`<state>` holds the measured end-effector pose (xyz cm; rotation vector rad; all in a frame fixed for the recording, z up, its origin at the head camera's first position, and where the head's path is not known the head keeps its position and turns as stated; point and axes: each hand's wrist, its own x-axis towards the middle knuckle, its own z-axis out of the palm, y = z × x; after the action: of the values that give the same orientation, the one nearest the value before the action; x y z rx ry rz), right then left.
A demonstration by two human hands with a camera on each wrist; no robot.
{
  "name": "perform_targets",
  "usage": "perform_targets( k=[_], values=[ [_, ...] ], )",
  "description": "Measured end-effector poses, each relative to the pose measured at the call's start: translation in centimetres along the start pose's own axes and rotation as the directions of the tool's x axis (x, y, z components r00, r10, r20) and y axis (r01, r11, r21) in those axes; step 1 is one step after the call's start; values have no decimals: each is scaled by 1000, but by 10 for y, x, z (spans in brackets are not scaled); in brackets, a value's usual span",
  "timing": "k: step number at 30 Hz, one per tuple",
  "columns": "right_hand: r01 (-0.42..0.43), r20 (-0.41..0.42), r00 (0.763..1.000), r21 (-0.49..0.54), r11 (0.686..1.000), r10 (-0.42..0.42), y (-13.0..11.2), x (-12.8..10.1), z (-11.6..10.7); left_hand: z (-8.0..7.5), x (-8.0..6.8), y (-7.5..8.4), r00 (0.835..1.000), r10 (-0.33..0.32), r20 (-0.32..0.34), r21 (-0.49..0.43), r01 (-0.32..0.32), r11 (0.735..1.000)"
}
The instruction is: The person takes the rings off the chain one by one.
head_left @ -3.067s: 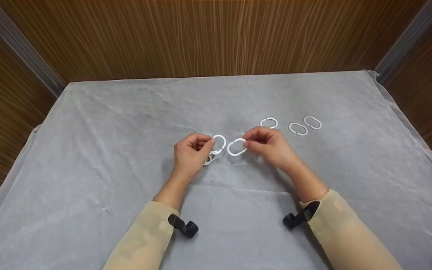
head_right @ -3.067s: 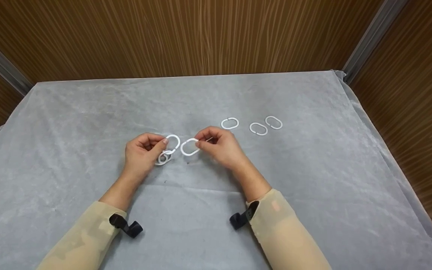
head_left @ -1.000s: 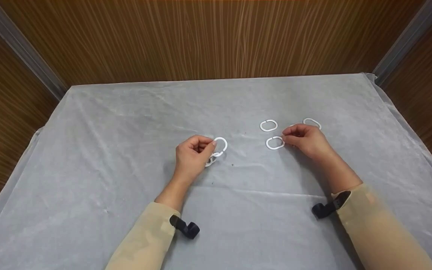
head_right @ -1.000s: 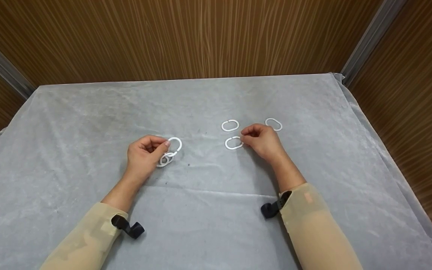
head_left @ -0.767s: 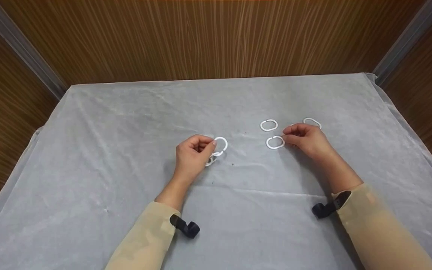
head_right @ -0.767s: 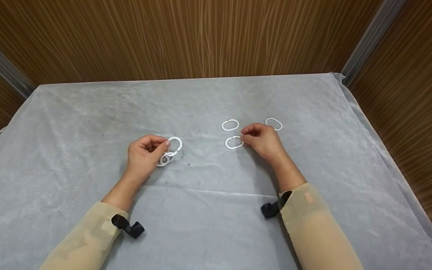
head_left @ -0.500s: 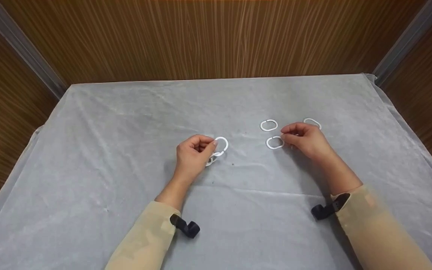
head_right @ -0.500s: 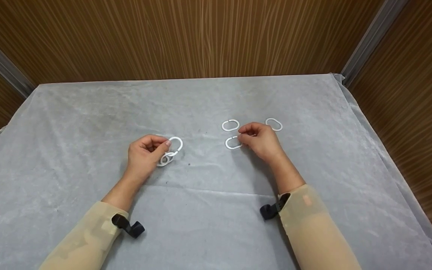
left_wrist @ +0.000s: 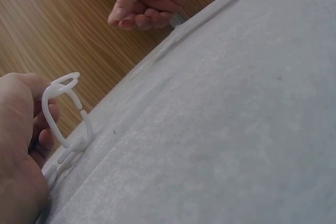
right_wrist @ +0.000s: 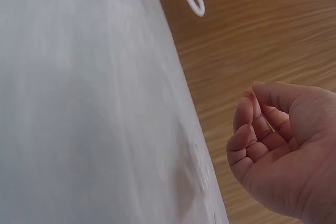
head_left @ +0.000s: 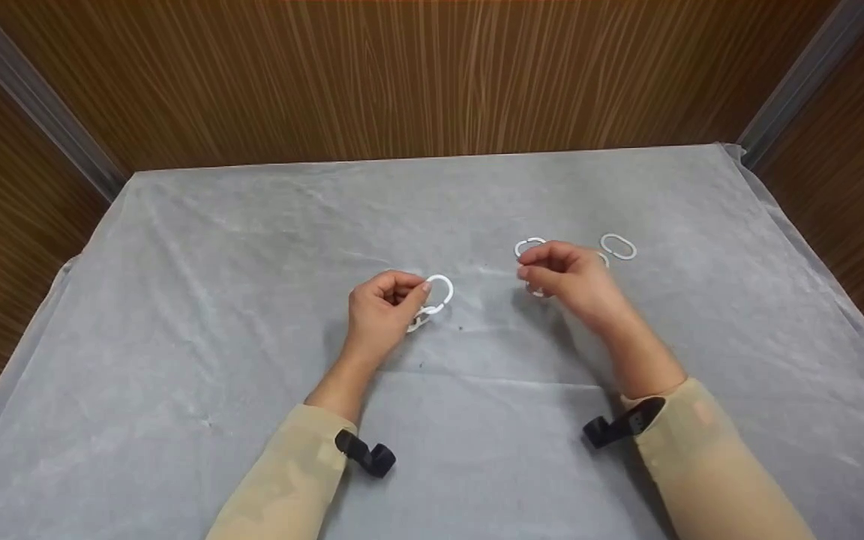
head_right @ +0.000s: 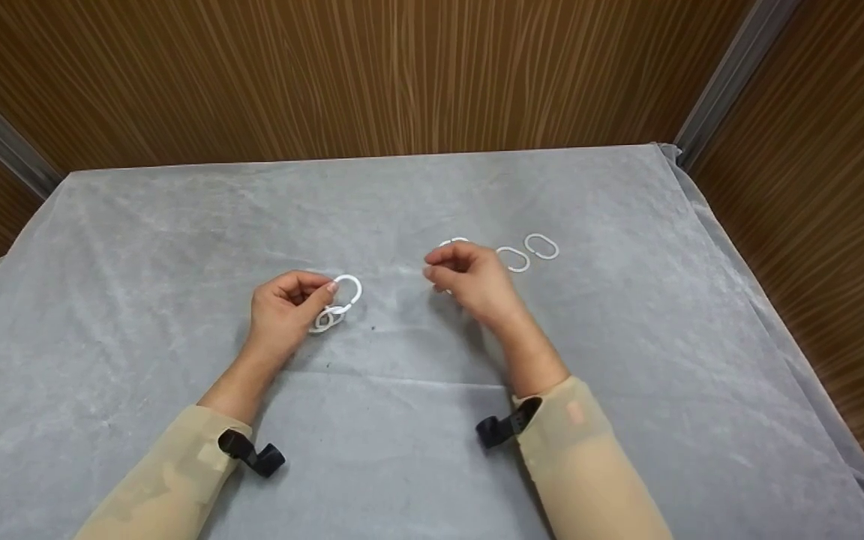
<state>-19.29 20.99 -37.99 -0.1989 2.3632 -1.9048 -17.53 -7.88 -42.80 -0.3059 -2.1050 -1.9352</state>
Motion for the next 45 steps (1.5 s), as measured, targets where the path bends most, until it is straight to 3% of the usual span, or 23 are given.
perform_targets(
  k=[8, 16, 31, 45],
  values=[
    [23, 49, 998, 16, 1000, -24, -2, 1, 32, -2, -1, 0, 1000, -1, 0, -23, 1, 1000],
    [6, 92, 996, 47, 999, -10, -2, -3, 49, -4, -3, 1, 1000, 6, 8, -20, -6, 1000],
    [11, 173, 984, 154, 988, -38, 14, -6, 61, -3, -5, 7, 993, 13, 121, -26, -10, 1000],
    [50, 263, 961, 154, 987, -90, 21, -7, 59, -2, -7, 8, 979, 15, 202, -19, -11, 1000]
  ],
)
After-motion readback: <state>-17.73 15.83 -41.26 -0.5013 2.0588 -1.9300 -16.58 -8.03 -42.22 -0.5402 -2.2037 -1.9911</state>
